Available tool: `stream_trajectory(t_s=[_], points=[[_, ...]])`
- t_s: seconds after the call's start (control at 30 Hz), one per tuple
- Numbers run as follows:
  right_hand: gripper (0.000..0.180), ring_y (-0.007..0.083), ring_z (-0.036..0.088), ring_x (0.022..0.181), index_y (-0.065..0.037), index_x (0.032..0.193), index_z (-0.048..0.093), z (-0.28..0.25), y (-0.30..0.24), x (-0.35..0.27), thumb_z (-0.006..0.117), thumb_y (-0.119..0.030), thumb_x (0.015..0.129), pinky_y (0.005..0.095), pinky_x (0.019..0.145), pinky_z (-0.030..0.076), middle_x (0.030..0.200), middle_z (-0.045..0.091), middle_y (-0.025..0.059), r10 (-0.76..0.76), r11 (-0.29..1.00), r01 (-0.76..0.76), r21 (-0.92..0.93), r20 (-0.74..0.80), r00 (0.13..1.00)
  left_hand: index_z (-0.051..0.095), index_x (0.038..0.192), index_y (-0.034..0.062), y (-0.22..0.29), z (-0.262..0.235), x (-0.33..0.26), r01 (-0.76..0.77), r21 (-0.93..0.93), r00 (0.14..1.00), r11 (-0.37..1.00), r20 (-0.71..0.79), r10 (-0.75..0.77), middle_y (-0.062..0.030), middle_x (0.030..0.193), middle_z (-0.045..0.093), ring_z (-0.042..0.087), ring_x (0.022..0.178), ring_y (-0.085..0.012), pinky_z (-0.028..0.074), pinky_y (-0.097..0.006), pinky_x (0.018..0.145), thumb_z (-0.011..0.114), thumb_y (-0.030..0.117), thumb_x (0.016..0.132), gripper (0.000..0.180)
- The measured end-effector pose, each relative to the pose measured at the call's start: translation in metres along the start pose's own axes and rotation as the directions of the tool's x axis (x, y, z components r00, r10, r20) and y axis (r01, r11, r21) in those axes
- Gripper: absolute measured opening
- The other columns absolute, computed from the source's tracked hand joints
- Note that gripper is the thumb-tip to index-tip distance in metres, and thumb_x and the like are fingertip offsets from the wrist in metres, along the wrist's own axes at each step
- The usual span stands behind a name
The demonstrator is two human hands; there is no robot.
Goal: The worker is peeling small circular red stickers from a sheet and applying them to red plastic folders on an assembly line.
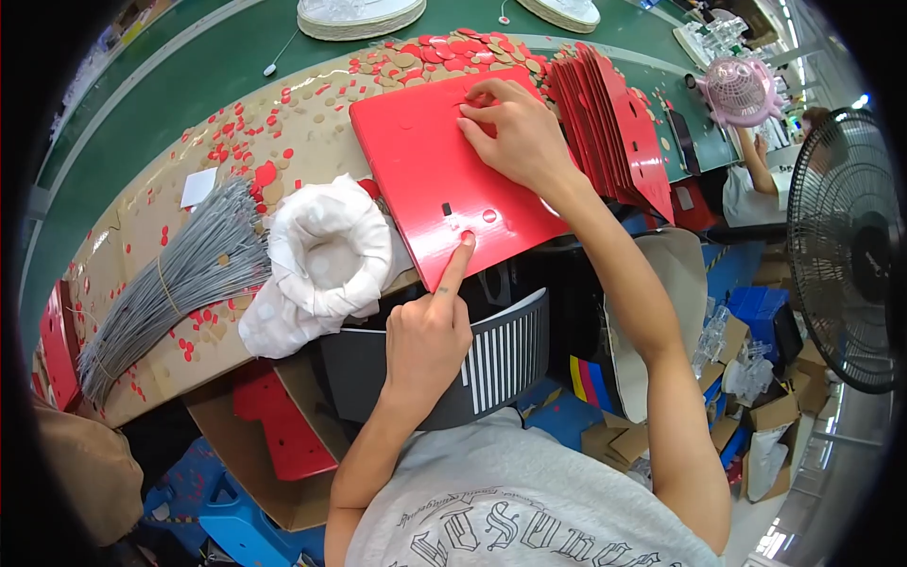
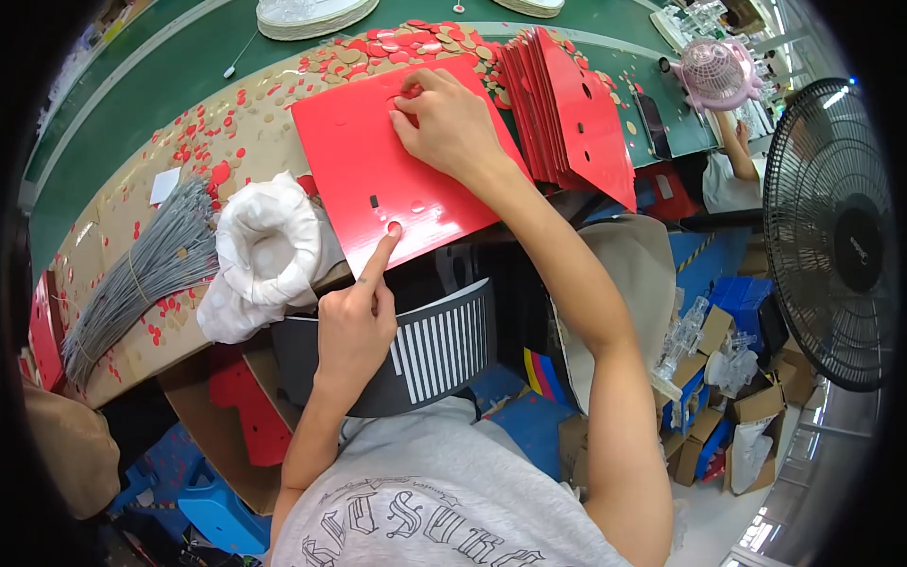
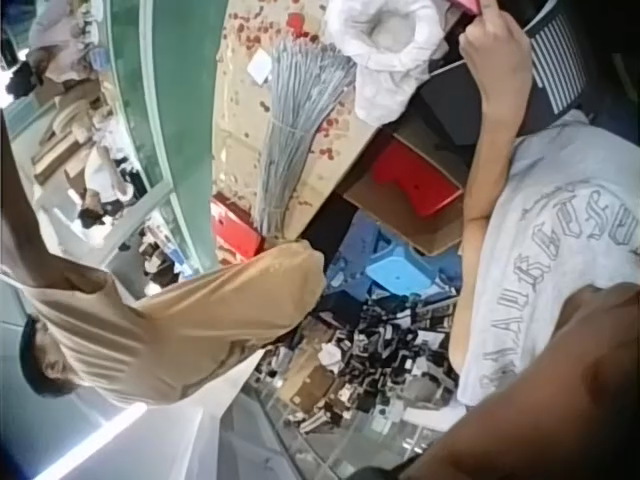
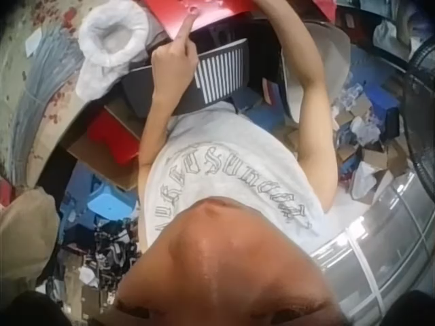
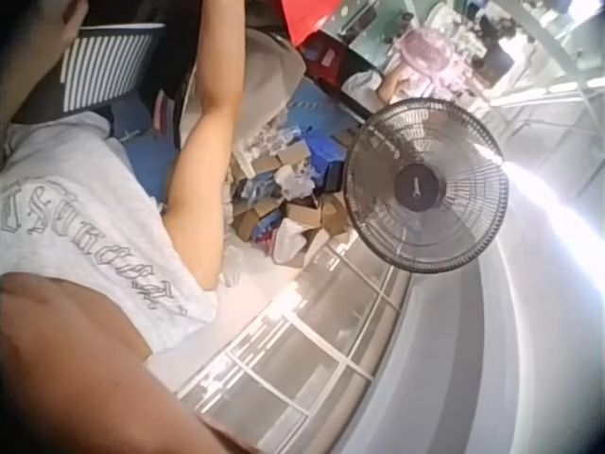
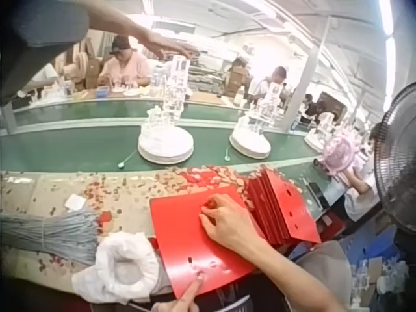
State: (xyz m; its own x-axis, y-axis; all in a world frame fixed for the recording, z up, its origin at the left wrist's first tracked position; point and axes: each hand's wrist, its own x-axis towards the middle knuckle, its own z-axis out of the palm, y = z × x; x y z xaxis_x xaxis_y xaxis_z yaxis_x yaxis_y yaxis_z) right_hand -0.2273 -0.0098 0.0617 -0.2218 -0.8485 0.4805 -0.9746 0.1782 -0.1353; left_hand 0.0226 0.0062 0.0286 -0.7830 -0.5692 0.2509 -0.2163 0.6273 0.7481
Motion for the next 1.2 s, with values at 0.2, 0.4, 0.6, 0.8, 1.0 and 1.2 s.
stream_trajectory(t_s=[0.2,0.4,0.6,0.8,1.0,1.2], points=[[0.022,0.0261,0.069,0.090,-0.011,0.103,0.079,0.000,0.005,0.009,0.071,-0.021,0.086,0.0376,0.081,0.056,0.106,0.069,0.0060,0.029,0.997,-0.036,0.064,0.120,0.992,0.053,0.145,0.0110,-0.007,0.002,0.000,-0.008,-0.030,1.000,1.000,-0.028,0.007,-0.0165,0.048,0.049,0.055,0.042,-0.0333,0.048,-0.046,0.051,0.057,-0.005,0.082,0.065],[0.025,0.0258,0.064,0.104,-0.013,0.108,0.077,-0.004,0.014,0.024,0.069,-0.025,0.087,0.0399,0.091,0.055,0.116,0.062,0.0073,0.084,0.994,-0.098,0.044,0.248,0.965,0.052,0.146,0.0124,-0.003,0.002,0.000,-0.007,-0.034,1.000,0.999,-0.030,0.006,-0.0169,0.049,0.051,0.057,0.045,-0.0346,0.049,-0.048,0.052,0.058,-0.004,0.082,0.066],[0.049,0.0315,0.059,0.117,-0.007,0.125,0.066,0.000,0.036,0.047,0.070,-0.026,0.080,0.0424,0.103,0.048,0.121,0.061,0.0119,-0.085,0.996,0.085,0.016,0.314,0.945,0.052,0.146,0.0141,-0.006,0.006,0.000,-0.015,-0.028,0.999,0.999,-0.045,0.014,-0.0168,0.050,0.052,0.057,0.045,-0.0344,0.049,-0.048,0.053,0.058,-0.004,0.082,0.067],[0.050,0.0322,0.057,0.122,-0.002,0.122,0.060,-0.017,0.027,0.064,0.069,-0.028,0.080,0.0414,0.106,0.044,0.125,0.062,0.0159,-0.047,0.999,0.034,0.035,0.531,0.846,0.052,0.146,0.0149,-0.009,0.008,-0.002,-0.020,-0.012,0.997,1.000,-0.070,0.019,-0.0168,0.050,0.052,0.058,0.045,-0.0340,0.050,-0.048,0.053,0.059,-0.003,0.082,0.067],[0.044,0.0296,0.063,0.110,-0.006,0.116,0.063,-0.015,0.032,0.063,0.070,-0.021,0.075,0.0427,0.088,0.053,0.119,0.065,0.0105,-0.098,0.995,0.078,0.060,0.497,0.862,0.052,0.146,0.0129,-0.007,0.009,-0.001,-0.034,-0.012,0.997,0.999,-0.075,0.033,-0.0172,0.050,0.052,0.058,0.046,-0.0335,0.049,-0.047,0.053,0.058,-0.003,0.081,0.067],[0.044,0.0319,0.065,0.106,-0.003,0.114,0.064,-0.013,0.019,0.060,0.067,-0.019,0.073,0.0448,0.085,0.054,0.114,0.065,0.0150,-0.116,0.967,0.213,-0.142,0.499,0.859,0.052,0.146,0.0135,-0.006,0.010,-0.002,-0.022,0.003,0.997,1.000,-0.075,0.022,-0.0175,0.051,0.053,0.058,0.046,-0.0335,0.049,-0.048,0.053,0.059,-0.003,0.082,0.067]])
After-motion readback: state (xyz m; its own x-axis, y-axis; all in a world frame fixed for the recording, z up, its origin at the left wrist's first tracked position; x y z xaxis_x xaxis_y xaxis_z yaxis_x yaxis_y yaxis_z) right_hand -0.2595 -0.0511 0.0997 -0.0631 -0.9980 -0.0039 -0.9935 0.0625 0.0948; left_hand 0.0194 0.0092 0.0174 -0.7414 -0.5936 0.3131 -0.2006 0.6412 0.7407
